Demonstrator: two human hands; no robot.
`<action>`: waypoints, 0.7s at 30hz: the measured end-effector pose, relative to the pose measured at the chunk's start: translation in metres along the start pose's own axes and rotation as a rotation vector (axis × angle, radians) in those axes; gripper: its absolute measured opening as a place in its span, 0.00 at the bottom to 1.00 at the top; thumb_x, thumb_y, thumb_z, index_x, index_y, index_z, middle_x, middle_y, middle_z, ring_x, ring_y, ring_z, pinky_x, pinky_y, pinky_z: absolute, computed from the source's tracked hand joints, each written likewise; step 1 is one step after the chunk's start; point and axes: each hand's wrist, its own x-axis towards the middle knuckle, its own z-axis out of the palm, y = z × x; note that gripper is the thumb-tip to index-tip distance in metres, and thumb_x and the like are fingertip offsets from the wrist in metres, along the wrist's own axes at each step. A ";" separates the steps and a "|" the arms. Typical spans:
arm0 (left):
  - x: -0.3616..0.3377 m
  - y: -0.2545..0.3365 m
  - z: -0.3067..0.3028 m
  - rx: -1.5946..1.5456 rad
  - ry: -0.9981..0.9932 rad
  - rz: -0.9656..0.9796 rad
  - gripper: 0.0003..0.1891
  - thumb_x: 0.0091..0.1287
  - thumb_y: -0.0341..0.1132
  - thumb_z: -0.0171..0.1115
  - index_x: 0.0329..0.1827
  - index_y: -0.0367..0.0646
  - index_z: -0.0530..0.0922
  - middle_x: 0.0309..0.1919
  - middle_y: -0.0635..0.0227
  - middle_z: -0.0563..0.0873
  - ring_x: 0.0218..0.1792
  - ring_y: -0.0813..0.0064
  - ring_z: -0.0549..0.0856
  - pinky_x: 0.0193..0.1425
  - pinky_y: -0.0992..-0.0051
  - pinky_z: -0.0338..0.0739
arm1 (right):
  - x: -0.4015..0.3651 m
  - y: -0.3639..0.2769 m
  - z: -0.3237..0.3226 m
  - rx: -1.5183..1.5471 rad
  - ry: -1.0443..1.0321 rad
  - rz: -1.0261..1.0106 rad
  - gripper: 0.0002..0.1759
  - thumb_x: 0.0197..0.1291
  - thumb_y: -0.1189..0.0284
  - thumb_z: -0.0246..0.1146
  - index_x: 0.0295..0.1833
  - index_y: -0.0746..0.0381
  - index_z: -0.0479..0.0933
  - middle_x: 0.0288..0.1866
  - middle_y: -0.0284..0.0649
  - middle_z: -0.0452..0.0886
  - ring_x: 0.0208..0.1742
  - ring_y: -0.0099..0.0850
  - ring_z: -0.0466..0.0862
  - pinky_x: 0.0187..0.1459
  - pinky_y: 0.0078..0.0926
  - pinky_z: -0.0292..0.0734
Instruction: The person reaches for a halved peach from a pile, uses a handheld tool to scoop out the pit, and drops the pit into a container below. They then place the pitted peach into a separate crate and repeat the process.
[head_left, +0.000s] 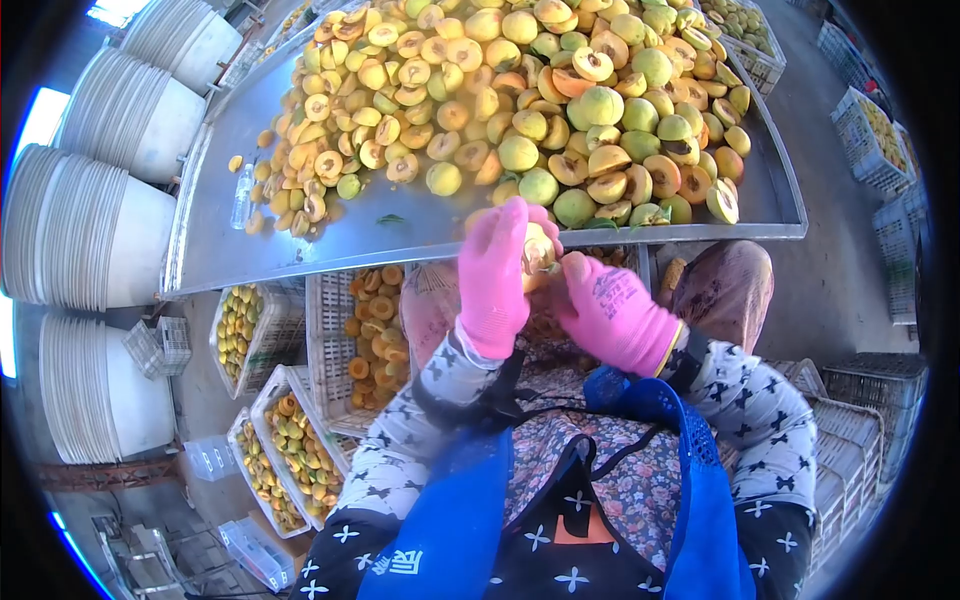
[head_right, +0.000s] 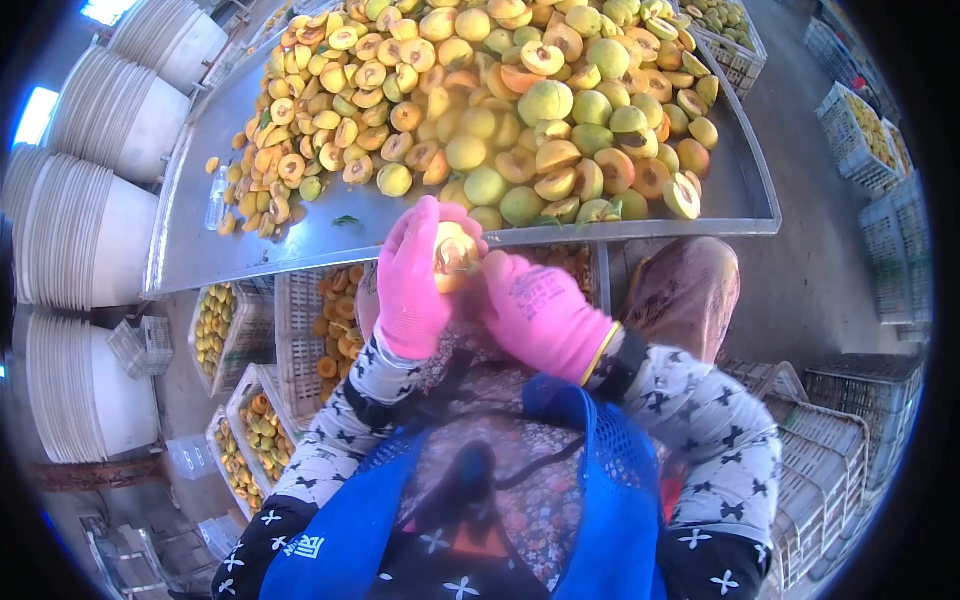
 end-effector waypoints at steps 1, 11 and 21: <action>-0.002 -0.001 0.000 0.027 -0.016 -0.006 0.10 0.73 0.36 0.62 0.48 0.37 0.78 0.36 0.61 0.85 0.37 0.71 0.85 0.43 0.73 0.82 | -0.003 0.005 -0.003 -0.088 -0.016 -0.014 0.17 0.58 0.70 0.66 0.47 0.64 0.68 0.33 0.49 0.79 0.32 0.52 0.83 0.31 0.45 0.76; 0.011 -0.008 -0.003 0.067 0.075 -0.099 0.17 0.76 0.45 0.58 0.46 0.36 0.81 0.34 0.62 0.85 0.33 0.73 0.85 0.38 0.74 0.81 | -0.002 -0.011 0.012 0.271 0.036 0.109 0.19 0.63 0.67 0.66 0.49 0.67 0.68 0.31 0.53 0.81 0.34 0.55 0.83 0.33 0.48 0.77; 0.019 0.008 -0.027 1.092 -0.233 0.477 0.23 0.72 0.45 0.57 0.62 0.37 0.75 0.46 0.61 0.88 0.43 0.69 0.88 0.54 0.76 0.80 | 0.033 0.024 -0.030 -0.002 0.370 -0.032 0.14 0.58 0.70 0.69 0.46 0.62 0.74 0.31 0.42 0.82 0.28 0.41 0.83 0.29 0.35 0.76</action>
